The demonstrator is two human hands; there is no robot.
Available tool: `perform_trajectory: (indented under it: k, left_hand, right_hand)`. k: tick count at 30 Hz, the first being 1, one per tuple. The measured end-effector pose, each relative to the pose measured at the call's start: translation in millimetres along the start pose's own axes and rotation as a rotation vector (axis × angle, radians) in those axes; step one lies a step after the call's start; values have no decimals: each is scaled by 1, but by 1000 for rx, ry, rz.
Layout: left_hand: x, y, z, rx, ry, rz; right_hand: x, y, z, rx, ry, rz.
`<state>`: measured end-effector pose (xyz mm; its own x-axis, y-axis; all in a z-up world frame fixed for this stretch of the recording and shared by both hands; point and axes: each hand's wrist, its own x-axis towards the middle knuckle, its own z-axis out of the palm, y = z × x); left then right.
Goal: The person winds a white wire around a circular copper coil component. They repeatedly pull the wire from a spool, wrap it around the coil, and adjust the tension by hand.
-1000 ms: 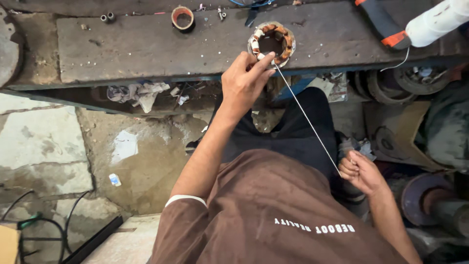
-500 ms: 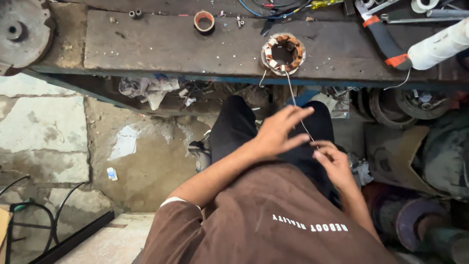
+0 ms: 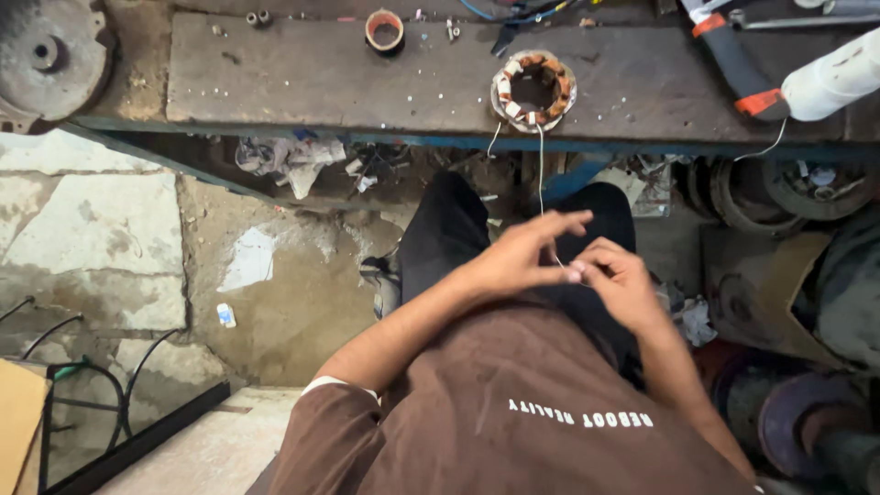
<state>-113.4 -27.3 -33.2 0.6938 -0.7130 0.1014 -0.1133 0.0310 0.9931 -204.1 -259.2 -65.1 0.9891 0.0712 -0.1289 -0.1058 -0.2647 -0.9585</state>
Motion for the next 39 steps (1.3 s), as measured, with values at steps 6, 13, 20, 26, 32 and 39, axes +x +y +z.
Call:
perform_trajectory:
  k: [6, 13, 20, 26, 32, 39]
  left_hand:
    - [7, -14, 16, -28, -20, -139]
    - [2, -16, 3, 8, 79, -45]
    - [5, -17, 11, -405, -22, -166]
    - [-2, -23, -12, -172, 92, -267]
    - [-12, -8, -81, -65, 662, 35]
    - [-30, 0, -130, -228, 1169, 140]
  right_hand:
    - [14, -21, -1, -69, 91, -113]
    - [13, -11, -3, 75, -11, 190]
    - [25, -38, 5, -71, -45, 81]
    - [29, -61, 9, -188, -55, 105]
    - [25, -61, -13, -253, -20, 144]
    - [19, -64, -40, -354, 170, 41]
